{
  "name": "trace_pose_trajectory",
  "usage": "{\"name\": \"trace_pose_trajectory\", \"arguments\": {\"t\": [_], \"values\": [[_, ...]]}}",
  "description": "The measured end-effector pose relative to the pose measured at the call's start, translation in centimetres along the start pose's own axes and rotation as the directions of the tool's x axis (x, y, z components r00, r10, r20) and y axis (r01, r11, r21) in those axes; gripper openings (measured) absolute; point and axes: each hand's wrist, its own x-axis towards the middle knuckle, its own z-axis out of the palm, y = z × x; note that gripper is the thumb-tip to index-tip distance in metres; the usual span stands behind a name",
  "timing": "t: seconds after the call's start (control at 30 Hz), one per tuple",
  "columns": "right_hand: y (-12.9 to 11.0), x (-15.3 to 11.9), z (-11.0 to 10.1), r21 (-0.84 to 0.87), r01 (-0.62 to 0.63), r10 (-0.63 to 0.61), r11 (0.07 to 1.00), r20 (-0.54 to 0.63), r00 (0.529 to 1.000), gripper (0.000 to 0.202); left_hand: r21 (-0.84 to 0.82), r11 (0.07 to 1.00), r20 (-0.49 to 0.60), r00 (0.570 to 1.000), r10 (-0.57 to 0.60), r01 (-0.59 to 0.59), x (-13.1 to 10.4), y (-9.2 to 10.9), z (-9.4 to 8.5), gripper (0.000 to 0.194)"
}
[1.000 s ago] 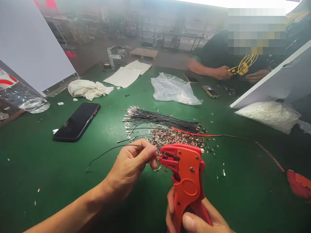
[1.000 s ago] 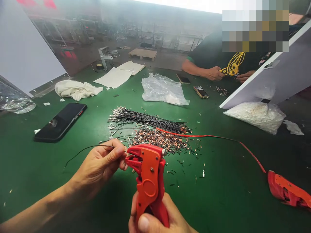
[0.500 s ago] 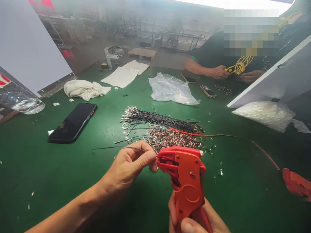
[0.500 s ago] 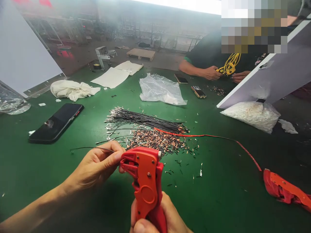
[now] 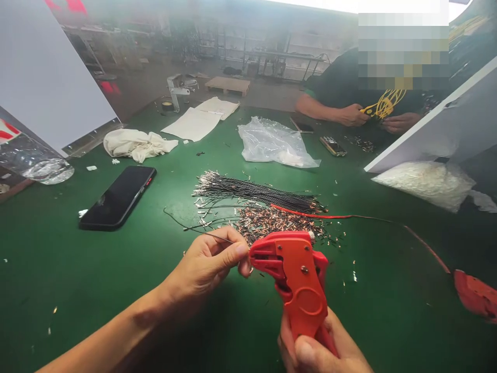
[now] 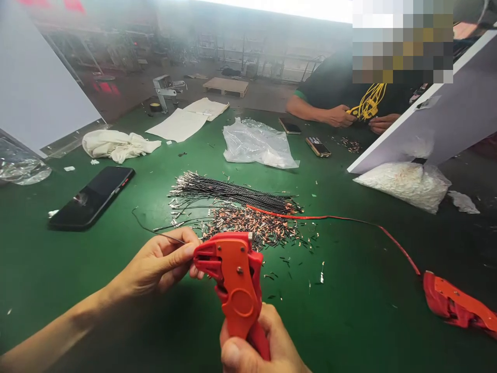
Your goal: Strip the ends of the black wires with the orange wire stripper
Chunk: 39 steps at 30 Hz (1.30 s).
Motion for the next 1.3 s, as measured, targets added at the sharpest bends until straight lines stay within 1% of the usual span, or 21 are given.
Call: {"name": "trace_pose_trajectory", "arguments": {"t": [0.1,0.17,0.23,0.33,0.43,0.57,0.63,0.7,0.73,0.8,0.87,0.9,1.0,1.07,1.13,1.23,1.3], "values": [[0.9,0.3,-0.4,0.098,0.075,-0.089,0.992,0.146,0.985,0.046,-0.006,1.0,-0.023,1.0,0.021,-0.021,0.0,0.2,0.1,0.026],[1.7,0.4,-0.6,0.133,0.131,-0.157,0.982,0.207,0.966,0.044,-0.018,0.999,-0.02,0.999,0.042,-0.042,0.1,0.3,0.2,0.025],[2.3,0.6,-0.8,0.153,0.162,-0.193,0.975,0.218,0.957,0.043,-0.013,0.998,-0.017,0.998,0.058,-0.058,0.1,0.5,0.1,0.025],[2.6,0.8,-0.9,0.195,0.164,-0.208,0.967,0.234,0.95,0.043,0.026,0.998,-0.033,0.997,0.065,-0.064,-0.1,0.6,0.1,0.024],[2.6,0.9,-1.0,0.186,0.135,-0.18,0.973,0.253,0.951,0.045,0.056,0.996,-0.044,0.996,0.073,-0.071,-0.2,0.5,0.1,0.023],[1.9,0.8,-0.6,0.188,0.103,-0.147,0.977,0.234,0.961,0.047,0.096,0.993,-0.035,0.996,0.079,-0.075,-0.2,0.5,-0.1,0.021],[1.3,0.7,-0.2,0.211,0.091,-0.132,0.973,0.192,0.972,0.046,0.13,0.986,-0.061,0.992,0.111,-0.103,-0.1,0.7,-0.3,0.021],[0.6,0.7,0.1,0.254,0.106,-0.13,0.961,0.079,0.988,0.044,0.2,0.968,-0.105,0.979,0.176,-0.153,-0.1,0.9,-0.6,0.02],[0.3,0.7,0.2,0.268,0.139,-0.146,0.953,0.007,0.989,0.042,0.242,0.954,-0.119,0.97,0.21,-0.176,-0.1,0.9,-0.6,0.019],[-0.2,0.8,0.2,0.241,0.24,-0.214,0.94,-0.128,0.968,0.037,0.311,0.932,-0.118,0.965,0.234,-0.188,-0.1,0.8,-0.6,0.018],[-0.4,0.9,-0.1,0.15,0.323,-0.287,0.934,-0.221,0.932,0.029,0.351,0.925,-0.077,0.98,0.185,-0.147,-0.1,0.5,-0.2,0.019],[-0.5,1.0,-0.3,0.102,0.344,-0.311,0.933,-0.253,0.916,0.025,0.372,0.92,-0.046,0.988,0.15,-0.123,-0.2,0.2,0.1,0.02],[-0.5,1.3,-0.8,0.002,0.363,-0.347,0.932,-0.286,0.893,0.021,0.454,0.887,0.03,0.996,0.086,-0.09,-0.3,-0.6,0.8,0.02],[-0.5,1.5,-1.0,-0.035,0.372,-0.366,0.928,-0.276,0.889,0.021,0.499,0.861,0.041,0.995,0.087,-0.096,-0.4,-1.0,1.0,0.02],[-0.4,1.7,-1.0,-0.038,0.371,-0.368,0.928,-0.256,0.894,0.022,0.514,0.852,0.043,0.995,0.092,-0.101,-0.5,-1.4,1.1,0.019],[-0.2,2.0,-0.9,-0.021,0.357,-0.351,0.934,-0.242,0.905,0.02,0.439,0.894,0.09,0.994,0.054,-0.088,-0.6,-1.8,1.2,0.017],[-0.2,2.0,-0.8,-0.061,0.362,-0.366,0.93,-0.245,0.898,0.017,0.379,0.922,0.131,0.991,0.029,-0.077,-0.6,-2.0,1.3,0.017]]}}
